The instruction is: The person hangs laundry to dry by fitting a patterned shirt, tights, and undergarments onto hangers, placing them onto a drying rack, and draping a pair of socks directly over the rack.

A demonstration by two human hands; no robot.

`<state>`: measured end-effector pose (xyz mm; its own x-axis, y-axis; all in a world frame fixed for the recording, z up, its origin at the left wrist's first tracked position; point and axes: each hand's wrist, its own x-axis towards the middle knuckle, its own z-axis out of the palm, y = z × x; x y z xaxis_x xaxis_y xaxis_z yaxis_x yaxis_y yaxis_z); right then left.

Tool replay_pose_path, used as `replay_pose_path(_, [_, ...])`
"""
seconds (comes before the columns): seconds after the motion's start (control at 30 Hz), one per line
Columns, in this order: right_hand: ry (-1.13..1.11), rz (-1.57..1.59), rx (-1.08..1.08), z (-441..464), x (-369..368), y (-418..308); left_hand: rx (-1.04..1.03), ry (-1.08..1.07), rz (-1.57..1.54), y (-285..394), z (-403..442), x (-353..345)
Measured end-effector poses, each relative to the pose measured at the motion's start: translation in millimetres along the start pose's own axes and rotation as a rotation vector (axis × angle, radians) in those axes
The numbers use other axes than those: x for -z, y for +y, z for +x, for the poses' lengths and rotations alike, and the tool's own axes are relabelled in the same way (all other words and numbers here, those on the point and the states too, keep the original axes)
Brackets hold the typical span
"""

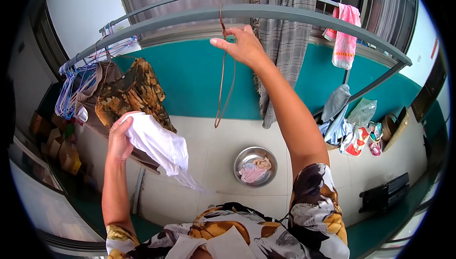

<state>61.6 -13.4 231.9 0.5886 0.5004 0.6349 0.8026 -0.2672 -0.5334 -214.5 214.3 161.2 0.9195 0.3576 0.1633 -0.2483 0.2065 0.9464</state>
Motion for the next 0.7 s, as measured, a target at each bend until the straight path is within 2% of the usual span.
replay_pose_path(0.07, [0.003, -0.318, -0.165, -4.2, -5.6, -9.5, 0.029, 0.053, -0.008, -4.4, 2.2, -1.0])
replay_pose_path(0.13, [0.011, -0.212, -0.127, 4.6, -13.7, 4.6, 0.046, 0.063, -0.019, -6.4, 4.8, -5.0])
replay_pose_path(0.2, [-0.048, 0.069, -0.224, 7.1, -13.4, 2.4, 0.061, 0.074, -0.051, -10.0, 8.1, -4.9])
replay_pose_path(0.27, [0.132, 0.301, -0.181, 0.2, -13.6, -9.2, 0.064, 0.087, -0.101, -11.9, 10.9, -4.8])
replay_pose_path(0.33, [0.189, 0.44, -0.184, -10.2, -8.1, -20.4, 0.067, 0.084, -0.154, -12.2, 12.7, -7.2])
replay_pose_path(0.4, [0.226, 0.541, -0.146, -32.8, -10.2, -25.6, 0.109, 0.118, -0.224, -13.7, 15.4, -6.3])
replay_pose_path(0.53, [0.446, 0.518, -0.155, -109.7, -47.4, -32.2, 0.119, 0.157, -0.373, -25.1, 16.6, -12.8])
replay_pose_path(0.67, [0.284, 0.855, -0.19, -148.8, -116.9, -63.2, 0.209, 0.117, -0.537, -48.0, 26.9, -37.9])
replay_pose_path(0.7, [0.181, 0.809, -0.23, -148.9, -124.0, -68.7, 0.221, 0.115, -0.528, -52.3, 28.0, -47.5])
